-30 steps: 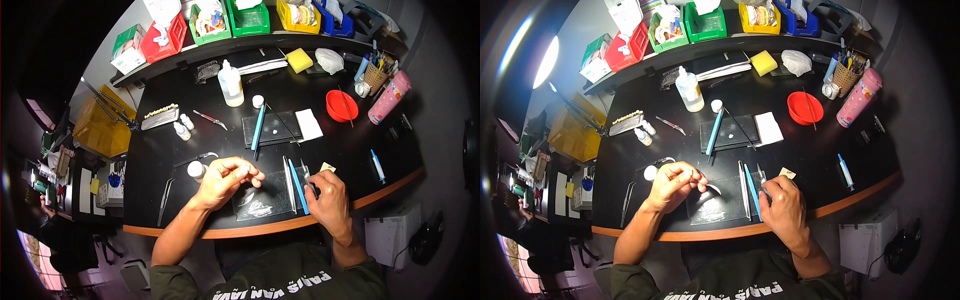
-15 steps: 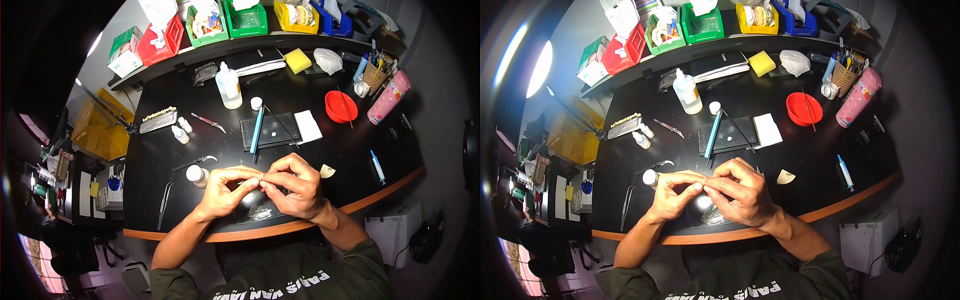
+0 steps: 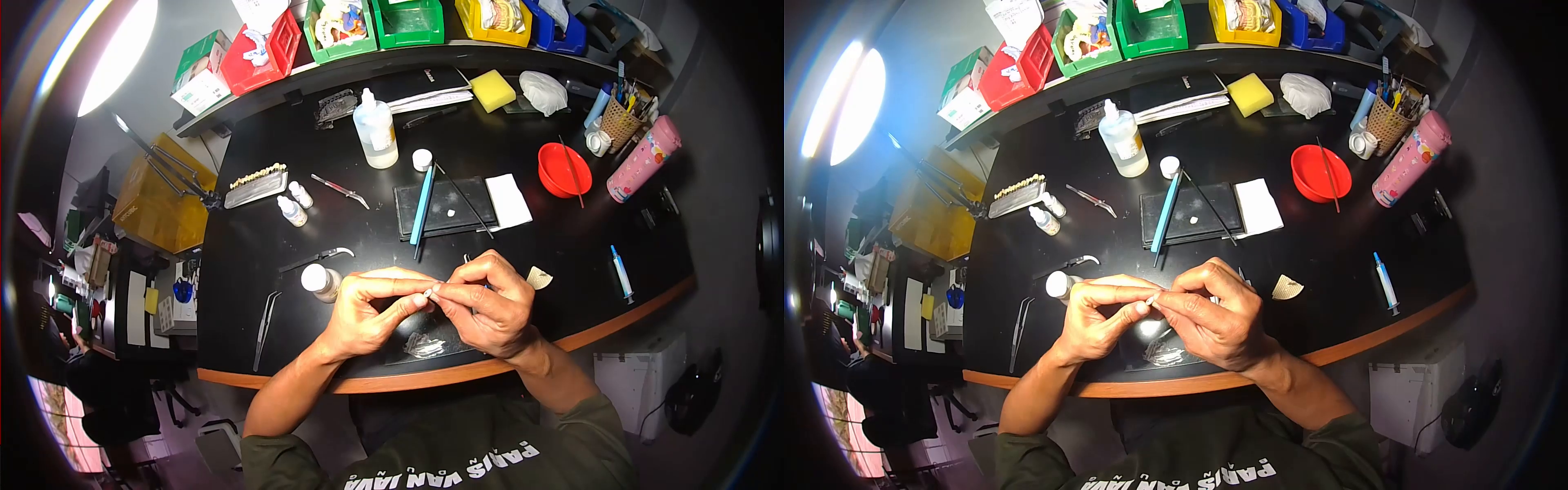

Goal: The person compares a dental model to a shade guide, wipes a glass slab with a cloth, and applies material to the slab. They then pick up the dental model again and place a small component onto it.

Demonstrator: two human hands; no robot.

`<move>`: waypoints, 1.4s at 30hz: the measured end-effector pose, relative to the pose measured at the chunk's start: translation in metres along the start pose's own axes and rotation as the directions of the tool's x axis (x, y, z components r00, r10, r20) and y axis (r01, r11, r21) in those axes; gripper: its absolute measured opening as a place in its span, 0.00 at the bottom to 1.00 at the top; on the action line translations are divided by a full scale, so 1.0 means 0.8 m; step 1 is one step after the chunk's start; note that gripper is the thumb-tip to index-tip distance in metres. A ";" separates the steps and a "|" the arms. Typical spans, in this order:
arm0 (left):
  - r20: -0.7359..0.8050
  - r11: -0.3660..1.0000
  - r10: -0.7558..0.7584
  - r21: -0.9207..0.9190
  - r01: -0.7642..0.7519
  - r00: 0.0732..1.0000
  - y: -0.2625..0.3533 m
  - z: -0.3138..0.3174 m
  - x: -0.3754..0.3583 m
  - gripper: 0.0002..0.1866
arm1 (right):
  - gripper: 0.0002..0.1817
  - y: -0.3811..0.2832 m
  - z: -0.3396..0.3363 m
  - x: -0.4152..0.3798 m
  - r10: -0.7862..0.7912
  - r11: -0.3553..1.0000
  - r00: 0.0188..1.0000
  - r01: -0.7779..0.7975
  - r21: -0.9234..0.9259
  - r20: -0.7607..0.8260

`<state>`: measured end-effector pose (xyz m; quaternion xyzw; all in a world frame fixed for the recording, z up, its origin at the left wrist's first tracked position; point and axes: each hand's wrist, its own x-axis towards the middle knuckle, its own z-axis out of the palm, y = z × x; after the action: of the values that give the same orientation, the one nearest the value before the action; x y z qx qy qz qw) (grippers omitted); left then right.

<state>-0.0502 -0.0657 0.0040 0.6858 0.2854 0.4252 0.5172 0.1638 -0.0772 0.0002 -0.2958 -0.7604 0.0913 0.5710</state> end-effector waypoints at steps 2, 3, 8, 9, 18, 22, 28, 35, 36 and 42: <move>-0.003 1.000 0.011 0.022 -0.011 1.000 0.000 0.000 -0.001 0.11 | 0.14 0.001 0.001 -0.001 -0.002 1.000 1.000 0.002 0.001 0.002; -0.004 1.000 0.007 0.017 -0.007 1.000 0.000 0.000 -0.001 0.11 | 0.16 0.001 0.001 -0.002 -0.003 1.000 1.000 0.003 0.006 0.000; 0.014 0.999 -0.008 -0.048 0.009 1.000 -0.004 0.003 -0.002 0.11 | 0.17 0.002 0.001 -0.002 -0.002 1.000 1.000 0.002 0.005 -0.003; 0.015 0.998 -0.009 -0.055 0.009 1.000 -0.005 0.003 -0.002 0.11 | 0.17 0.002 0.001 -0.002 -0.003 1.000 1.000 0.003 0.006 -0.004; 0.005 0.997 -0.057 -0.049 0.057 0.998 0.000 0.004 -0.002 0.10 | 0.16 0.001 0.001 -0.003 0.015 1.000 1.000 -0.015 -0.005 0.014; -0.033 0.997 0.007 0.080 -0.005 0.999 -0.006 0.005 -0.002 0.08 | 0.15 0.001 0.002 -0.002 0.033 0.999 0.999 -0.033 -0.007 0.030; -0.011 0.679 0.415 0.669 -0.301 0.910 -0.011 0.010 0.003 0.02 | 0.11 0.003 0.002 -0.001 0.029 0.998 0.994 -0.024 -0.050 0.103; -0.163 0.649 0.385 0.748 -0.140 0.909 0.005 0.014 -0.027 0.06 | 0.09 -0.004 -0.023 -0.010 0.068 0.997 0.998 -0.069 -0.043 -0.012; -0.217 0.692 0.362 0.715 -0.105 0.906 0.007 0.019 -0.042 0.06 | 0.09 -0.007 -0.031 -0.015 0.081 0.996 0.997 -0.081 -0.042 -0.019; -0.610 0.834 0.193 0.515 0.199 0.769 -0.027 0.045 -0.165 0.20 | 0.09 -0.018 -0.077 -0.050 0.112 0.994 0.993 -0.112 -0.006 0.028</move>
<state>-0.0800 -0.1857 -0.0583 0.6179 0.5549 0.5308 0.1690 0.2227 -0.1231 -0.0050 -0.3380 -0.7508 0.1256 0.5533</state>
